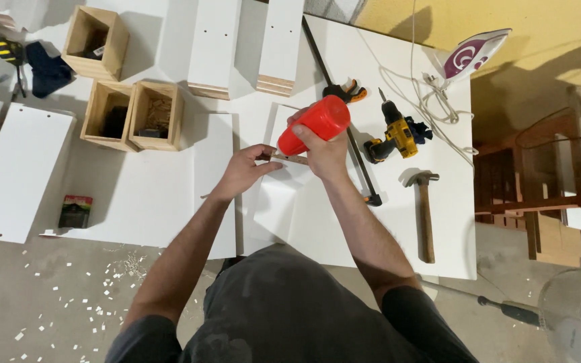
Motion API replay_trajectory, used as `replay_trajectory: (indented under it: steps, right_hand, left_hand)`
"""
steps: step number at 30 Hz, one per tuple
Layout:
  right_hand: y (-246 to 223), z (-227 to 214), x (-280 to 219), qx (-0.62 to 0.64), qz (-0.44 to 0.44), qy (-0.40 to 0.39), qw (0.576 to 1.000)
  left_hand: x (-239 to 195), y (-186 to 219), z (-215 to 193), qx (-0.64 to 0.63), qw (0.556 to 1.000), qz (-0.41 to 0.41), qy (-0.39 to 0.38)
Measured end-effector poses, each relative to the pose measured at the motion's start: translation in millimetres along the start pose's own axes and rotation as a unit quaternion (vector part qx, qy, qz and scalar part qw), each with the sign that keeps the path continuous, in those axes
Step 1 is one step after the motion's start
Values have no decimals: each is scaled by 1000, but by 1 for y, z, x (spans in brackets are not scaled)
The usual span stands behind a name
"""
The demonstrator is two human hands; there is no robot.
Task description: Assemble white wooden panels using wood glue and a hammer on a workbench.
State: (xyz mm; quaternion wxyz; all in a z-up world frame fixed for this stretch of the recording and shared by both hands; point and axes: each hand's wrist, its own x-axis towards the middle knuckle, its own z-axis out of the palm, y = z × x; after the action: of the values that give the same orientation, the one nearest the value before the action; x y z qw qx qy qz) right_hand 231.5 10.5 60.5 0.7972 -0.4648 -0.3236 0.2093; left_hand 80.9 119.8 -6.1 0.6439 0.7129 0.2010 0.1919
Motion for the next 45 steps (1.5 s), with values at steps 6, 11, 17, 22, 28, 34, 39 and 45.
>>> replay_trajectory:
  steps: [6, 11, 17, 22, 28, 34, 39, 45]
  right_hand:
    - [-1, 2, -5, -116, -17, 3, 993]
    - [-2, 5, -8, -129, -12, 15, 991]
    - [-13, 12, -7, -137, 1, 1, 991]
    - [-20, 18, -6, -144, 7, -8, 990]
    - [-12, 10, -6, -133, 0, -2, 991]
    - [-13, 8, -6, -139, -2, 7, 990]
    - [-19, 7, -5, -143, 11, 20, 989]
    - [-26, -5, -6, -156, 1, 19, 988]
  left_hand:
    - [4, -7, 2, 10, 1000, -6, -11]
    - [0, 2, 1, 17, 1000, -9, -8]
    - [0, 4, 1, 29, 1000, -8, -8]
    - [1, 0, 0, 22, 1000, -17, -9]
    - [2, -4, 0, 13, 1000, -2, -2]
    - [2, -4, -1, 1, 1000, -10, -8]
    - [4, -7, -2, -17, 1000, -8, -11]
    - [2, 0, -3, -8, 1000, -1, -14]
